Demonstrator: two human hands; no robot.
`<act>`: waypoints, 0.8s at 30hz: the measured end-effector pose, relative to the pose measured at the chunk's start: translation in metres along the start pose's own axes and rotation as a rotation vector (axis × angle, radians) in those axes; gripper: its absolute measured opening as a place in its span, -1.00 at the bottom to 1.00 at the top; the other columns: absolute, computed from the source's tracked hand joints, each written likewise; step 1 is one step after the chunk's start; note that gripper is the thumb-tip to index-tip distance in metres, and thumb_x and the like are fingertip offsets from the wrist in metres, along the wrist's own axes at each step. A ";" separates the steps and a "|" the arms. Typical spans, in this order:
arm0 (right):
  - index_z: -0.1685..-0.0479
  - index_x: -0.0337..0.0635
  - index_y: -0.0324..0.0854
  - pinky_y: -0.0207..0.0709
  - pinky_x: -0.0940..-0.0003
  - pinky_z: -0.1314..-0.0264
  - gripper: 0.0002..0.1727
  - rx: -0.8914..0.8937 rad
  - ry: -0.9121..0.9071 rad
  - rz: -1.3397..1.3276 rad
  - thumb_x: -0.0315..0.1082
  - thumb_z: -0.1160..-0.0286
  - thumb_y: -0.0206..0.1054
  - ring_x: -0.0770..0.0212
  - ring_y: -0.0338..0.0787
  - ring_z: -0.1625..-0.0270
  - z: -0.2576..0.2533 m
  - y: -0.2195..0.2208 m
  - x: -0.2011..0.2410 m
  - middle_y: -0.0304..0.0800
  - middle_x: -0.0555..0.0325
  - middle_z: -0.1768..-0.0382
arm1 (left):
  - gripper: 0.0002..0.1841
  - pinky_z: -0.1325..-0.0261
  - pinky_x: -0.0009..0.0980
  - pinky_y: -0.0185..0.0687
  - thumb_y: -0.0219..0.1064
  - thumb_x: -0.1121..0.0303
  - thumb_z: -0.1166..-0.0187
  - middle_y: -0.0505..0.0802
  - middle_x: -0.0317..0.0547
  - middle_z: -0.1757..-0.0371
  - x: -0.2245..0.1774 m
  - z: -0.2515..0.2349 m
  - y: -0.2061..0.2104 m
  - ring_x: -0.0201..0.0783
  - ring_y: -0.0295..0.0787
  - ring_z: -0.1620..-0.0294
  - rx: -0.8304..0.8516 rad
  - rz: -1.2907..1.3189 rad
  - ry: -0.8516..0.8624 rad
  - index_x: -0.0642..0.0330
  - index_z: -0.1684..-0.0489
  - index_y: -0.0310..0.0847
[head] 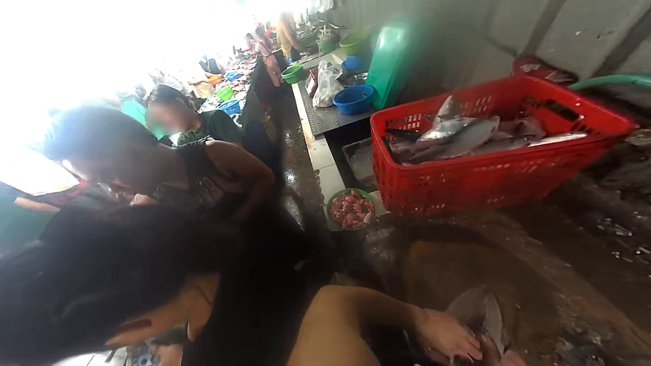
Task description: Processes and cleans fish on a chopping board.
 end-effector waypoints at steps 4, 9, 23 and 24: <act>-0.41 -0.48 0.58 0.43 -0.47 -0.51 -0.17 0.037 0.036 -0.112 0.25 -0.77 0.05 -0.47 0.67 -0.43 0.008 -0.022 -0.011 0.70 -0.55 -0.28 | -0.73 -0.28 -0.06 0.73 0.35 0.30 -0.61 0.92 -0.11 -0.09 -0.014 0.034 -0.016 -0.15 0.86 -0.14 -0.069 0.013 -0.118 0.08 -0.17 0.82; -0.18 -0.29 0.73 0.55 -0.39 -0.38 -0.30 0.102 0.236 -0.351 0.27 -0.67 0.22 -0.31 0.78 -0.26 0.005 -0.026 -0.045 0.81 -0.34 -0.12 | -0.74 0.20 -0.33 0.81 0.30 0.31 -0.72 0.89 -0.06 0.26 0.066 0.070 -0.038 -0.31 0.81 0.35 -0.562 0.789 -0.641 0.33 -0.08 0.76; -0.64 0.02 0.35 0.75 0.15 0.26 -0.50 -0.528 0.263 -1.678 0.00 -0.87 -0.01 0.15 0.79 0.23 0.073 -0.086 -0.192 0.77 0.02 0.02 | -0.73 0.39 -0.47 0.77 -0.04 0.38 -0.88 0.85 -0.13 0.21 0.047 0.048 0.004 -0.36 0.78 0.42 -0.455 1.268 -0.684 0.29 -0.15 0.58; -0.62 0.05 0.36 0.74 0.16 0.33 -0.50 -0.576 0.256 -1.714 0.04 -0.87 -0.02 0.14 0.79 0.27 0.079 -0.091 -0.204 0.77 0.02 0.05 | -0.73 0.39 -0.47 0.77 -0.04 0.38 -0.88 0.85 -0.15 0.21 0.046 0.042 0.007 -0.36 0.79 0.41 -0.430 1.262 -0.677 0.28 -0.12 0.60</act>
Point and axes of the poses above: each hand's wrist, its own z-axis away from the middle knuckle, its own y-axis out of the palm, x = y × z, the point moved 8 cm from there along -z, towards the middle knuckle
